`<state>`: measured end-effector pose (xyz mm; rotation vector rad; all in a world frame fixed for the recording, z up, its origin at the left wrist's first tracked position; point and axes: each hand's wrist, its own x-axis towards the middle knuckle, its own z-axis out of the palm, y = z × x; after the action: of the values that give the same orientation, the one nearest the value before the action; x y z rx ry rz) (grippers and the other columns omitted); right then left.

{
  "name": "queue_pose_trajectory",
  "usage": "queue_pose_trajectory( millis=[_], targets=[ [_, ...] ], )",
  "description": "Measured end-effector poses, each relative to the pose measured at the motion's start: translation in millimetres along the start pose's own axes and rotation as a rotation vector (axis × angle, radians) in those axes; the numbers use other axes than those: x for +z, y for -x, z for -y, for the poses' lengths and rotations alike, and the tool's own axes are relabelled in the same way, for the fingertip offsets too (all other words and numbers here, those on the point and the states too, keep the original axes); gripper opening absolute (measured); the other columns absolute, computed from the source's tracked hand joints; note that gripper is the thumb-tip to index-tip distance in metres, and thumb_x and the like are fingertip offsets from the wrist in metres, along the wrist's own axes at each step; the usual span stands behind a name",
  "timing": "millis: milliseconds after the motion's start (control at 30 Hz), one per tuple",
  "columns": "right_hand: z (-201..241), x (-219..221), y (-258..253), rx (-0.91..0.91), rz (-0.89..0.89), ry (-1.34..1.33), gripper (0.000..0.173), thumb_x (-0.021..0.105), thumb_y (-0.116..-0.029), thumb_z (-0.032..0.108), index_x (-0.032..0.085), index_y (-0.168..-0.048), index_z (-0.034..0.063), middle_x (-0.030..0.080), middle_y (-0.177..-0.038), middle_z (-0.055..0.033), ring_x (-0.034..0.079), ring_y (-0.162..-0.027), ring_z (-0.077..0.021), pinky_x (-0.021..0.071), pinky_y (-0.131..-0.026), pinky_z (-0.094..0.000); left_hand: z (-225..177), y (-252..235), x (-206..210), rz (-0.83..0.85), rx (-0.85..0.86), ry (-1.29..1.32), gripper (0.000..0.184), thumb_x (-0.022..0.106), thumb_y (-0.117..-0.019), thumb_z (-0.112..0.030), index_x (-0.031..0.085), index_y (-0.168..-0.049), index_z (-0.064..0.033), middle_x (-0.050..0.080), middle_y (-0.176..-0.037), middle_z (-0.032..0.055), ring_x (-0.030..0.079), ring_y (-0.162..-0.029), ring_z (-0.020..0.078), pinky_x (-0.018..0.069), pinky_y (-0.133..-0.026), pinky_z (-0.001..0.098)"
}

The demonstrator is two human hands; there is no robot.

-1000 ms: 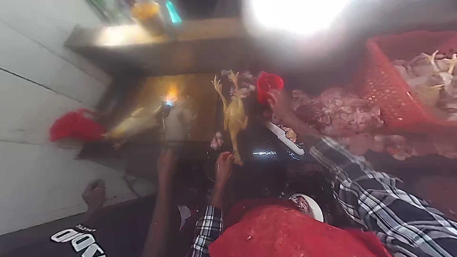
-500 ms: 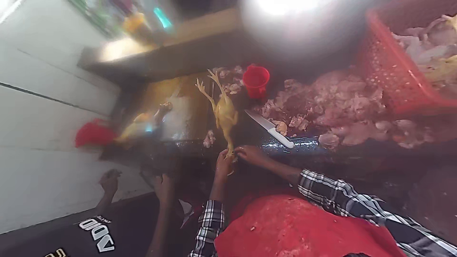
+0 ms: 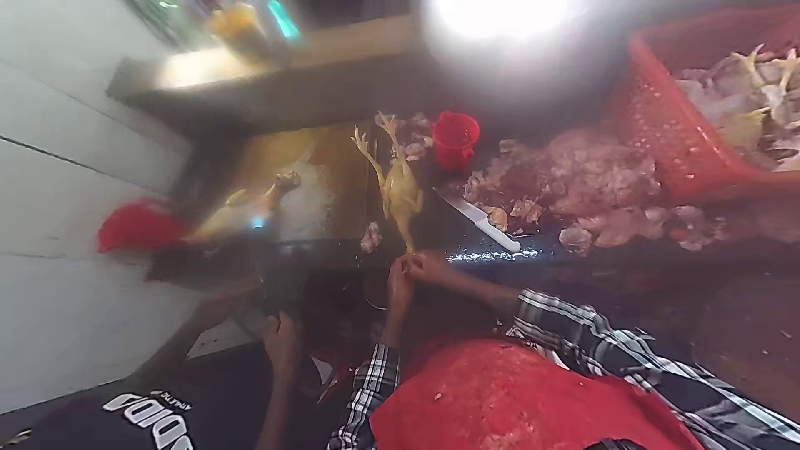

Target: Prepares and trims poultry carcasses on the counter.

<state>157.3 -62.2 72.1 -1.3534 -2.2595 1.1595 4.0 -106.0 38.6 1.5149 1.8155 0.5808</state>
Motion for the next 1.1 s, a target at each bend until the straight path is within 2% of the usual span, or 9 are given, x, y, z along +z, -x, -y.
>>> queue_pose_trajectory(
  millis=[133, 233, 367, 467, 567, 667, 767, 833, 1100],
  targets=[
    [-12.8, -31.9, 76.4, -0.065, 0.206, -0.192, 0.035, 0.044, -0.1064, 0.029, 0.067, -0.1, 0.0036, 0.066, -0.091, -0.0109, 0.064, -0.087, -0.0217, 0.053, -0.08, -0.0445, 10.9, -5.8, -8.1, 0.091, -0.061, 0.238, 0.055, 0.072, -0.0949, -0.032, 0.055, -0.142, -0.0092, 0.063, -0.136, 0.0134, 0.07, -0.109, 0.0222, 0.0598, -0.094, 0.0434],
    [-98.4, -35.2, 132.8, 0.273, 0.265, 0.197, 0.041, 0.046, -0.1055, 0.043, 0.072, -0.12, 0.0142, 0.073, -0.109, -0.0147, 0.071, -0.102, -0.035, 0.0535, -0.086, -0.0658, 6.5, -15.2, -7.3, 0.094, -0.122, 0.272, 0.047, 0.063, -0.1008, -0.04, 0.059, -0.136, -0.01, 0.071, -0.117, 0.0101, 0.072, -0.099, 0.0199, 0.0615, -0.086, 0.044],
    [-82.5, -80.1, 123.0, 0.452, -0.096, 0.391, 0.04, 0.046, -0.1055, 0.044, 0.063, -0.136, 0.0231, 0.068, -0.129, -0.0104, 0.065, -0.119, -0.0351, 0.0526, -0.095, -0.0636, -3.6, -24.9, -17.5, 0.17, -0.164, 0.089, 0.045, 0.069, -0.0959, -0.04, 0.065, -0.128, -0.0087, 0.072, -0.106, 0.0109, 0.071, -0.097, 0.0241, 0.0582, -0.091, 0.0491],
    [-105.3, -87.8, 81.8, 0.454, -0.291, 0.526, 0.055, 0.06, -0.1003, 0.036, 0.049, -0.153, 0.0224, 0.054, -0.146, -0.0204, 0.051, -0.133, -0.0447, 0.0395, -0.109, -0.0653, -7.9, -27.9, -26.6, 0.23, -0.16, 0.05, 0.039, 0.071, -0.0947, -0.039, 0.069, -0.12, -0.0092, 0.074, -0.105, 0.0103, 0.071, -0.098, 0.0234, 0.0574, -0.092, 0.0489],
    [-120.4, -77.8, 64.4, 0.456, -0.345, 0.476, 0.051, 0.057, -0.0974, 0.021, 0.054, -0.148, 0.023, 0.06, -0.133, -0.0253, 0.06, -0.12, -0.0459, 0.0477, -0.099, -0.0653, -3.3, -24.8, -27.6, 0.249, -0.115, 0.076, 0.033, 0.067, -0.0979, -0.036, 0.071, -0.115, -0.0088, 0.073, -0.101, 0.0096, 0.07, -0.092, 0.0207, 0.058, -0.087, 0.0455],
    [-103.6, -82.4, 85.8, 0.411, -0.269, -0.061, 0.052, 0.05, -0.1011, 0.018, 0.045, -0.153, 0.014, 0.064, -0.132, -0.0138, 0.068, -0.108, -0.0283, 0.0574, -0.091, -0.0509, -1.9, -9.0, -26.6, 0.203, -0.115, 0.122, 0.03, 0.066, -0.0985, -0.033, 0.071, -0.115, -0.0092, 0.073, -0.101, 0.0088, 0.071, -0.089, 0.0195, 0.0591, -0.083, 0.0436],
    [-80.5, -62.6, 113.9, 0.392, -0.054, -0.772, 0.043, 0.039, -0.1099, 0.035, 0.037, -0.148, 0.0135, 0.065, -0.095, -0.0093, 0.065, -0.066, -0.0205, 0.0593, -0.06, -0.0386, 4.6, 5.0, -21.9, 0.155, -0.141, 0.187, 0.028, 0.067, -0.0988, -0.033, 0.073, -0.114, -0.0107, 0.074, -0.101, 0.0065, 0.071, -0.089, 0.0171, 0.0599, -0.083, 0.0415],
    [-60.7, -45.4, 109.3, 0.45, 0.077, -0.661, 0.047, 0.044, -0.1094, 0.041, 0.042, -0.147, 0.0128, 0.064, -0.09, -0.0098, 0.064, -0.063, -0.02, 0.0591, -0.058, -0.0385, 7.7, 10.5, -18.2, 0.156, -0.156, 0.193, 0.027, 0.066, -0.0997, -0.033, 0.073, -0.115, -0.0106, 0.074, -0.1, 0.006, 0.071, -0.087, 0.0166, 0.0603, -0.082, 0.0402],
    [-3.9, -21.5, 33.4, 0.207, 0.162, 0.045, 0.062, 0.044, -0.1071, 0.031, 0.021, -0.163, 0.0414, 0.071, -0.114, -0.0196, 0.069, -0.104, -0.0413, 0.0524, -0.091, -0.0653, -0.2, 25.7, -11.0, 0.021, -0.109, -0.008, 0.025, 0.066, -0.0994, -0.033, 0.074, -0.114, -0.0139, 0.075, -0.103, 0.0035, 0.072, -0.094, 0.0151, 0.0587, -0.09, 0.0415]
  ],
)
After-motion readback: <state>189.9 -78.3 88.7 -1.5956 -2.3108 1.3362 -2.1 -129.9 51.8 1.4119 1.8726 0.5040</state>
